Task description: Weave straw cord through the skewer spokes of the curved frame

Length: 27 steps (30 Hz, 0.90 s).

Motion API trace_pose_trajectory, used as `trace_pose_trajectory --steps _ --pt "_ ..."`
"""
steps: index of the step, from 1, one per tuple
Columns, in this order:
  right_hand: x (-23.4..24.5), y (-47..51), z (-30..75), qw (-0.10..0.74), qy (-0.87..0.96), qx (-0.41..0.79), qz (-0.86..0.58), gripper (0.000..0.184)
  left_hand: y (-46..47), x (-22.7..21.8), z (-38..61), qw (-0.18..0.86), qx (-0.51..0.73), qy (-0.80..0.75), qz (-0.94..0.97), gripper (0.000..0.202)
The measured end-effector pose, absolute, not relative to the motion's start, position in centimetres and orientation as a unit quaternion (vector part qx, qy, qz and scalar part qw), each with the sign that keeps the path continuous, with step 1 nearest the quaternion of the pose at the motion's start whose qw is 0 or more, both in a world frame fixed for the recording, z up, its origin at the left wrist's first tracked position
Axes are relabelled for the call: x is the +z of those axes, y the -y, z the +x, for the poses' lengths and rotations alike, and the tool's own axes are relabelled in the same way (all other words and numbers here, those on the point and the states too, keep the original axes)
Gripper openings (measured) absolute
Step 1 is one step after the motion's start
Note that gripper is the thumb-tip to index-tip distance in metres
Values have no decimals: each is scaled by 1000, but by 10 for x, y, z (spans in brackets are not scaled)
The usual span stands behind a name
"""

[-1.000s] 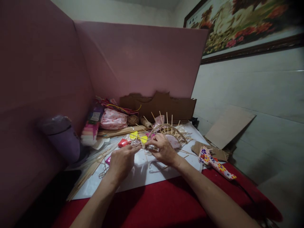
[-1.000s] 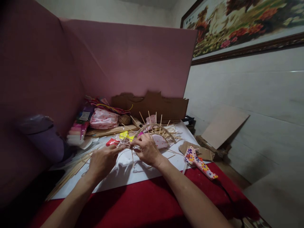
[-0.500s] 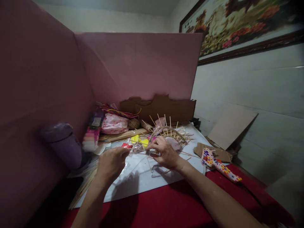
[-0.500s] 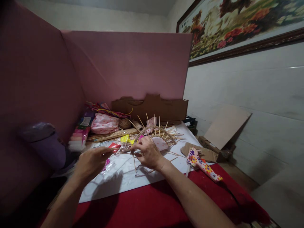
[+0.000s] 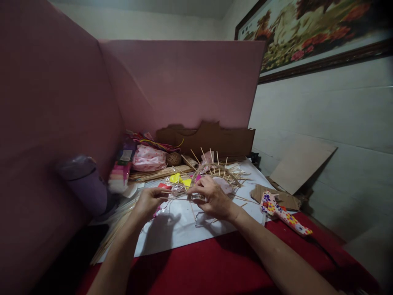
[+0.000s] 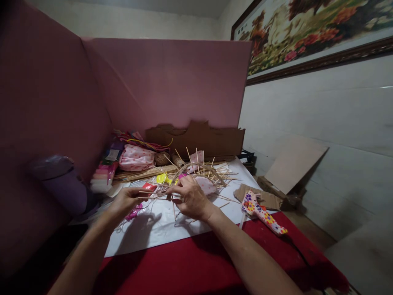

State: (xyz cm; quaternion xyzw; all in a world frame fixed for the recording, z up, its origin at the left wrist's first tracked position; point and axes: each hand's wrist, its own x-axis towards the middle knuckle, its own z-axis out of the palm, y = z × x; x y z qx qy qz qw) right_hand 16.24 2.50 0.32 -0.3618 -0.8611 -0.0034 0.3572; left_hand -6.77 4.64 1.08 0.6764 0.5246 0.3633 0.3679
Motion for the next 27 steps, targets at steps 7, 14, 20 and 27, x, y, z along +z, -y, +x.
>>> trace_pose_trajectory --steps 7,14,20,27 --pt "5 -21 162 361 854 -24 -375 26 -42 8 -61 415 338 -458 710 28" --pt "-1 -26 162 360 832 -61 -417 27 -38 19 -81 464 248 -482 701 27" --pt "-3 -28 162 357 841 -56 -403 24 -31 31 -79 410 382 -491 667 29" --pt "-2 -28 162 363 853 -44 -372 23 -47 9 -75 311 399 -534 677 23"
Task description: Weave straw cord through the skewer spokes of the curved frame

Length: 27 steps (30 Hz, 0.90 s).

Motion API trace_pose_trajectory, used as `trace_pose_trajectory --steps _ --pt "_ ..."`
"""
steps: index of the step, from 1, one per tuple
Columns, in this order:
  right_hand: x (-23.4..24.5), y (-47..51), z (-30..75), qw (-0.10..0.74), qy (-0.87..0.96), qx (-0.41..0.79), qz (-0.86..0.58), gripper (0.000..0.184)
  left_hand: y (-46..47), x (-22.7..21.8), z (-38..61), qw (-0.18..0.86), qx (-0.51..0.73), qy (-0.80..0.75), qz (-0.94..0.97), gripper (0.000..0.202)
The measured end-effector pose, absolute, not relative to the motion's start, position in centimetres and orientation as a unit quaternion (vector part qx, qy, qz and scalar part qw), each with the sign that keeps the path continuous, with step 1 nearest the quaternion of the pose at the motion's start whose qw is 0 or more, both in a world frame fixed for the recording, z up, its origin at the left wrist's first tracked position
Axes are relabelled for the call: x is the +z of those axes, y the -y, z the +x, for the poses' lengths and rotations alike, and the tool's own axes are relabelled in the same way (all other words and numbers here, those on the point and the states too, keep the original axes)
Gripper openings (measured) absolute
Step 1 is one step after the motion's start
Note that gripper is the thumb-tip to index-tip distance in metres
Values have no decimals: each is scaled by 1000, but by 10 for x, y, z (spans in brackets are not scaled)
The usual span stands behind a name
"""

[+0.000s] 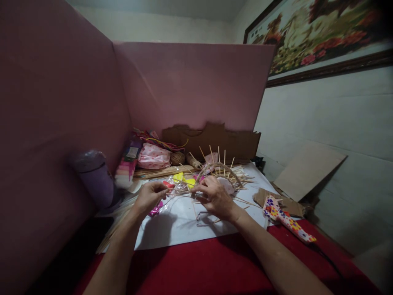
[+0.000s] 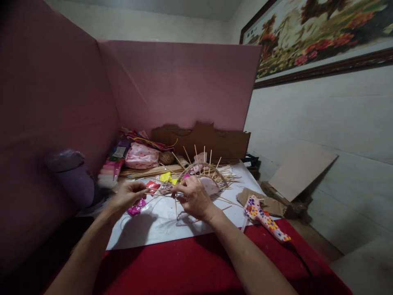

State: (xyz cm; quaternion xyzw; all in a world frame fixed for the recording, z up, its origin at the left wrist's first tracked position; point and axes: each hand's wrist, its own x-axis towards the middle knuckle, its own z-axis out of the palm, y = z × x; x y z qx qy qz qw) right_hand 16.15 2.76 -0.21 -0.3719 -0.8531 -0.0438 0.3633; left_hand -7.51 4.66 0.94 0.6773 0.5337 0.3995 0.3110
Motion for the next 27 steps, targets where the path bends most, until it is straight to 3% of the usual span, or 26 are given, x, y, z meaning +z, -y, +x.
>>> trace_pose_trajectory --steps 7,14,16,18,21,24,27 --pt "-2 -27 161 363 853 -42 -371 26 -43 -4 -64 265 315 -560 719 16" --pt "1 -24 161 371 852 -45 -368 24 -38 10 -63 82 354 -537 761 12" --pt "3 -22 161 373 852 -45 -366 23 -40 8 -63 178 431 -480 743 13" --pt "5 -21 162 374 852 -43 -364 23 -39 6 -61 341 475 -430 688 18" --pt "8 -18 161 377 851 -42 -363 23 -33 9 -56 538 443 -378 609 35" --pt "9 -16 160 378 853 -37 -357 23 -26 15 -49 612 420 -339 578 38" --pt "10 -14 158 377 858 -32 -347 23 -22 16 -45 604 422 -334 588 27"
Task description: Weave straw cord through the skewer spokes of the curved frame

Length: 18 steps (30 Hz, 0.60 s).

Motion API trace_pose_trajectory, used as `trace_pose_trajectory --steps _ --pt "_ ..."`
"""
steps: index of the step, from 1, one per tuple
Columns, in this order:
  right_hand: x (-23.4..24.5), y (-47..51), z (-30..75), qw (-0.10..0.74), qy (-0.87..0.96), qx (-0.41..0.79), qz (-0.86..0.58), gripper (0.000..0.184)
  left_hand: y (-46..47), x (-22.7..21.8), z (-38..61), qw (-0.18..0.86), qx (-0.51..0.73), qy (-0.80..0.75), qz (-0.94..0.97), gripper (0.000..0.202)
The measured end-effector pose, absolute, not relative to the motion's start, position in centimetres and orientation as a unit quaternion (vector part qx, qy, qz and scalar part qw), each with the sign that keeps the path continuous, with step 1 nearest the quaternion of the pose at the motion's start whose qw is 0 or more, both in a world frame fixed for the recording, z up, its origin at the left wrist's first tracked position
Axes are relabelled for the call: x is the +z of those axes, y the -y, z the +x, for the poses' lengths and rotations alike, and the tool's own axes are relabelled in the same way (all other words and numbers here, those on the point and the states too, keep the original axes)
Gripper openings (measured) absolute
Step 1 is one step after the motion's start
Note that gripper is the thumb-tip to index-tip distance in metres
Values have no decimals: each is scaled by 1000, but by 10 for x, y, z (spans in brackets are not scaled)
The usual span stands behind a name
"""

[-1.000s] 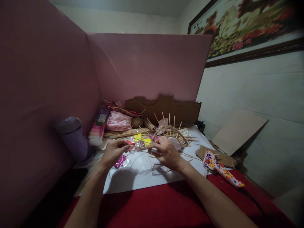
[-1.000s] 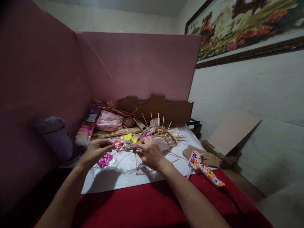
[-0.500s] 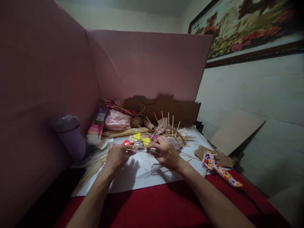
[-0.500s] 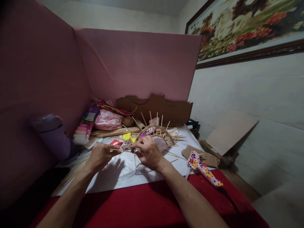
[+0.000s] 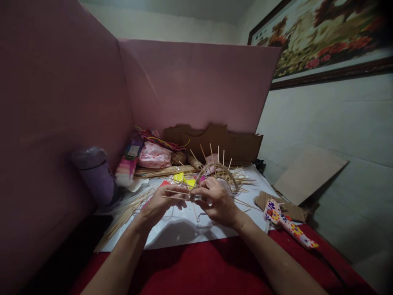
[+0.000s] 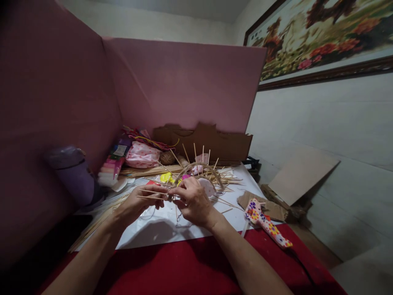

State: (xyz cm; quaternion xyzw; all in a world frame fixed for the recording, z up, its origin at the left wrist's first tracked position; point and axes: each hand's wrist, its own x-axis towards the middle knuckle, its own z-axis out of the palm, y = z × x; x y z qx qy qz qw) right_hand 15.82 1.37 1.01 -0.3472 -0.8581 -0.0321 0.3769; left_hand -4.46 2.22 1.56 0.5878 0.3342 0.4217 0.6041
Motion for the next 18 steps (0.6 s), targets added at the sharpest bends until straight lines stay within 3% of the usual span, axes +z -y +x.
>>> trace_pose_trajectory --steps 9,18 --pt "13 -9 157 376 873 -18 -311 28 -32 -2 -43 550 421 -338 637 19" --pt "9 -13 155 404 862 -22 -304 18 -30 0 -44 545 409 -353 641 19"
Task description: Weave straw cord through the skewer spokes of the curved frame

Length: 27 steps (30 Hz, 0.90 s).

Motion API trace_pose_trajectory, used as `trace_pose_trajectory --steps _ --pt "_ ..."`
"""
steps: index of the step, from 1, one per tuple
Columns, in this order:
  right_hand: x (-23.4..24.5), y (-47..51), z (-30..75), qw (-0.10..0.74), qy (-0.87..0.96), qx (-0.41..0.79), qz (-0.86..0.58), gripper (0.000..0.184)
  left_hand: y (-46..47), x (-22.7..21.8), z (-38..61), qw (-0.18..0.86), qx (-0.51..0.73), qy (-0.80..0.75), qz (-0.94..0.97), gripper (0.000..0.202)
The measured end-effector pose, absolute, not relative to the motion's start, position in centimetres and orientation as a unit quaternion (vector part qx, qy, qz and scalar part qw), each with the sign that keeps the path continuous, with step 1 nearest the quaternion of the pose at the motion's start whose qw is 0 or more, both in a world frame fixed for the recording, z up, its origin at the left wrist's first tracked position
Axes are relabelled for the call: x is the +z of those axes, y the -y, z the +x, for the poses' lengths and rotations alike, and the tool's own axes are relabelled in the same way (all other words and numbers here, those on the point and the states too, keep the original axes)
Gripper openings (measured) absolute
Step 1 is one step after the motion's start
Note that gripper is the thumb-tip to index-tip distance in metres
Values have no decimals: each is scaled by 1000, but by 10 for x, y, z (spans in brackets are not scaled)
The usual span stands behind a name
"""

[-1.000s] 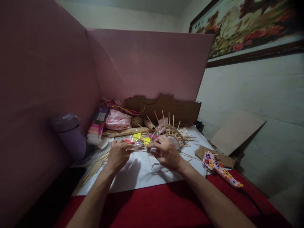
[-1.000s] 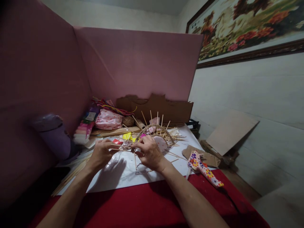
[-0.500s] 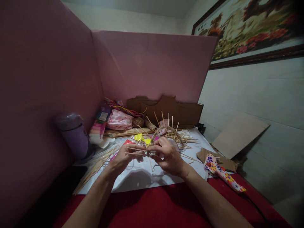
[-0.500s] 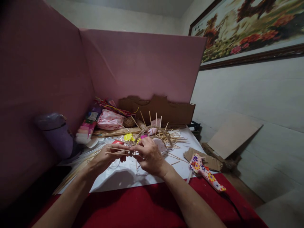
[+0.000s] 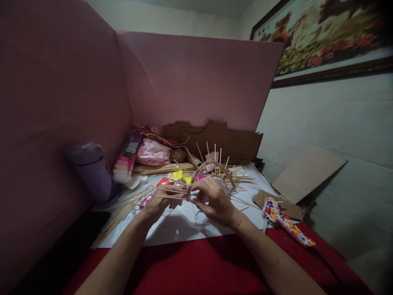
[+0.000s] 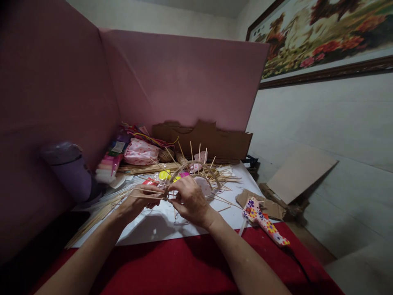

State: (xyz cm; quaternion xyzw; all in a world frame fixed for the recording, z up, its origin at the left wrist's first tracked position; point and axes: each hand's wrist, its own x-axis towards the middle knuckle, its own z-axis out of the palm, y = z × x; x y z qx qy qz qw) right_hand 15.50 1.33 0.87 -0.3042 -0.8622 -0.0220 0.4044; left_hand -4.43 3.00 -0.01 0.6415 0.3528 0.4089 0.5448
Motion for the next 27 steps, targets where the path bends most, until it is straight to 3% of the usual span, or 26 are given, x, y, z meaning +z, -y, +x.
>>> trace_pose_trajectory --steps 13,21,27 --pt "9 -14 156 378 864 -33 -330 20 -31 -2 -45 507 416 -367 660 25" --pt "3 -16 153 391 851 -113 -332 4 -29 1 -43 482 445 -378 653 31" --pt "-3 -18 149 417 842 -131 -317 17 -28 4 -39 478 457 -383 645 35"
